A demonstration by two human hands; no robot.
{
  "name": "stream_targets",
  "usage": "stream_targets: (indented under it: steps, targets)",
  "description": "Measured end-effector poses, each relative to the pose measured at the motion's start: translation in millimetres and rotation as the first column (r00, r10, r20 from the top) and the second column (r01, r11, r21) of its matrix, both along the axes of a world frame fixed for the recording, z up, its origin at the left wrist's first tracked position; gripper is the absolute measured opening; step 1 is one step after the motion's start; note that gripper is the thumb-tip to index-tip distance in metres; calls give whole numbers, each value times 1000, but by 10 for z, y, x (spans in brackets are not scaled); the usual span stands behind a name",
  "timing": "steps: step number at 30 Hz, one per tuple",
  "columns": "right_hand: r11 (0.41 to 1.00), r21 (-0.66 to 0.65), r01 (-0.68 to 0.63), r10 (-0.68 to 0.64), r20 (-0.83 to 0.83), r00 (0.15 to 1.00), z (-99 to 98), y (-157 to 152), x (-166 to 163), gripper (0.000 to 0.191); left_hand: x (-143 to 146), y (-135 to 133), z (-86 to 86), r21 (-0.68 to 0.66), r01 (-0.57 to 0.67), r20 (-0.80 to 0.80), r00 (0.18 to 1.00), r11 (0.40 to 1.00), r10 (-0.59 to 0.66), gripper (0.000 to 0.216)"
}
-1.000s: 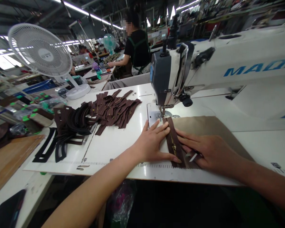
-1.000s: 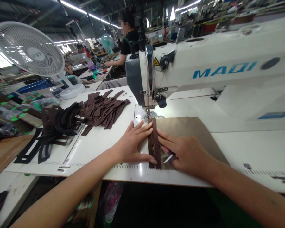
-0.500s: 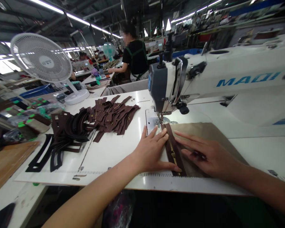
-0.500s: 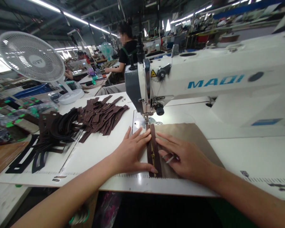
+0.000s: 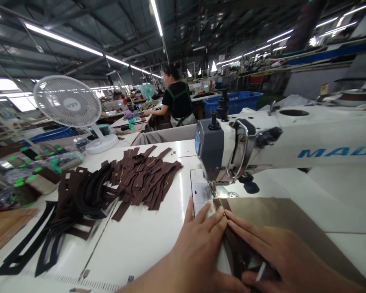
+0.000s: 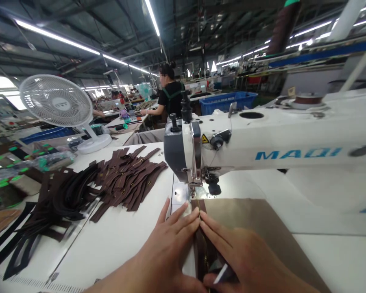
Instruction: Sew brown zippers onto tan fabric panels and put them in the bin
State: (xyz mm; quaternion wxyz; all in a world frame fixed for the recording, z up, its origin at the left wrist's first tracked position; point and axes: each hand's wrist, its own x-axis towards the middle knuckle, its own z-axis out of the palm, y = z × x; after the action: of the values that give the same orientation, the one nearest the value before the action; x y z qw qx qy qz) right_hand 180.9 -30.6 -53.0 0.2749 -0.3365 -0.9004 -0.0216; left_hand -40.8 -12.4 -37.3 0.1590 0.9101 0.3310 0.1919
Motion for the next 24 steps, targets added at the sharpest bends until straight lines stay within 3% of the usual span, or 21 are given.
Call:
stream_targets:
  steps: [7,24]
  targets:
    - [1000,-7,-8,8,19,1000,5,9,6,80,-12,42,-66,26,7,-123,992,1000,-4,107]
    - [1000,-13,15,-15,-1,1000,46,24,-20,84,-1,-27,2,-117,-52,-93,995,992,41,108]
